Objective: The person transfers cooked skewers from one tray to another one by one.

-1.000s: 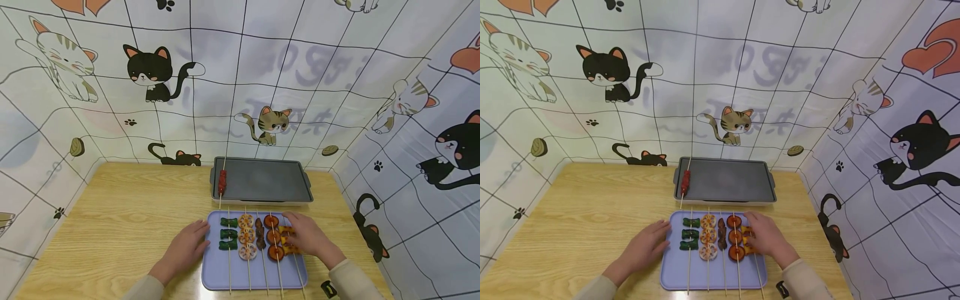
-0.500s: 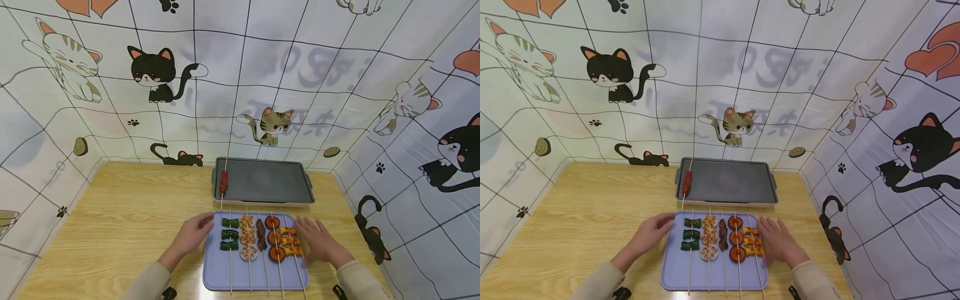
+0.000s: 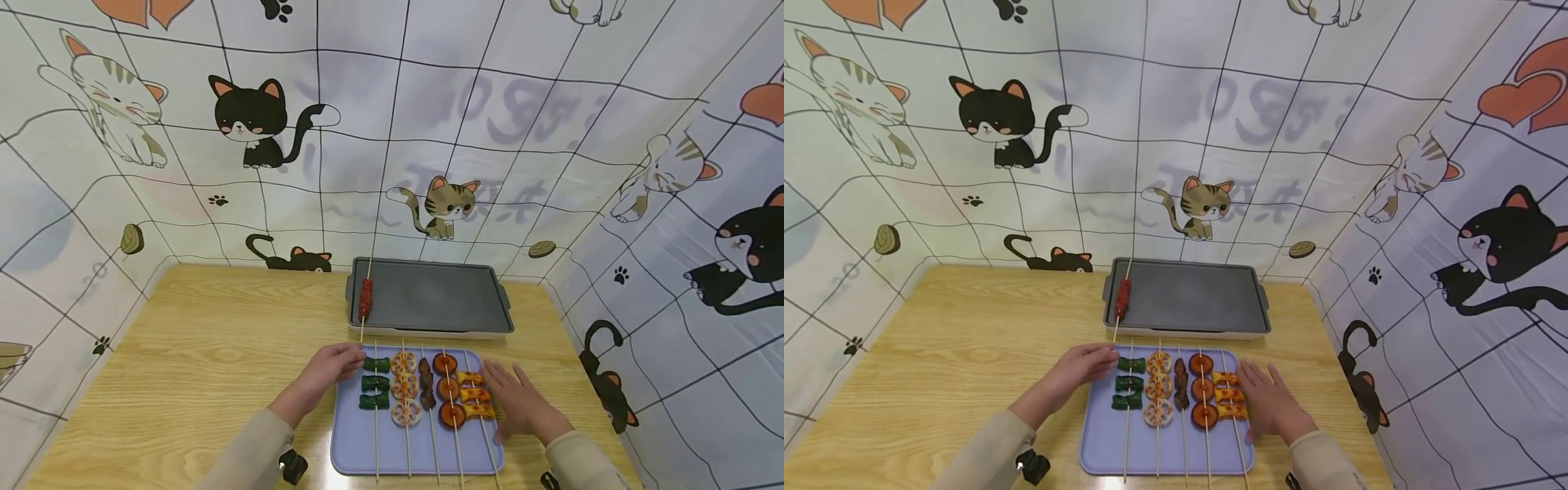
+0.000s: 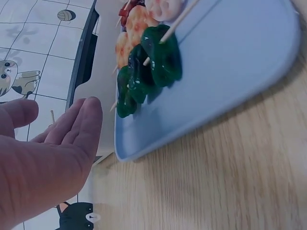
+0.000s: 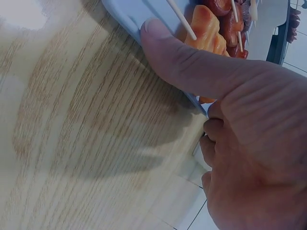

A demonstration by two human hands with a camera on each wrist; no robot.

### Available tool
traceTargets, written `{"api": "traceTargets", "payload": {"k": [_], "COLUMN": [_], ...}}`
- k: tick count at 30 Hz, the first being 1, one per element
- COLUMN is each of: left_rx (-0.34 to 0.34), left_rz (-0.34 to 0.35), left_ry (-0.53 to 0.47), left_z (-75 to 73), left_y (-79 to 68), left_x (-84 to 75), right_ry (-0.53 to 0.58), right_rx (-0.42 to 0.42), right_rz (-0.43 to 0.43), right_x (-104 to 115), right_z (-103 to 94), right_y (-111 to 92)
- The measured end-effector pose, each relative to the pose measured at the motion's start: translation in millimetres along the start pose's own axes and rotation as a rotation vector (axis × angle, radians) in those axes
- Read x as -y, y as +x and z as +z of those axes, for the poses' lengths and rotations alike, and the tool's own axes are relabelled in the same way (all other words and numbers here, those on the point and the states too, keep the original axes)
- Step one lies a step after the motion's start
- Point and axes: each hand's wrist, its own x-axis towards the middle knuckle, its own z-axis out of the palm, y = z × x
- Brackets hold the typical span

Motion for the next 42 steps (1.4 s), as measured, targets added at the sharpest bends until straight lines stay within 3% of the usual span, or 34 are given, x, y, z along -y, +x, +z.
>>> {"api": "traceTargets", "payload": {"k": [6,13,23,37,42], "left_rx": [-0.013,-0.019,-0.081,-0.147,-0.127], "left_rz": [-0.017,-0.018,-0.030,-0.036,-0.035], "left_ry": [-0.057,-0.118,-0.166,-0.144,-0.125], "left_z": [3.8,9.1,12.2,12.8,12.3], "left_y": [8.3,13.5,21.5,31.3,32.4], "left_x": [-3.4,-6.3,-7.3,-8.1,-11.5], "right_ry": [-0.022,0.005,0.012,0.004,0.004], "right_rx": [0.032,0.005,-0.018,-0.034,-0.034], "right_rz": [0.025,-0.006,-0.015,-0.011,0.012], "right_x": [-3,-5,-9,-2,-3], "right_z": [2.0,-0.8,2.5,1.4,3.8], "right_y": [4,4,5,2,4]}}
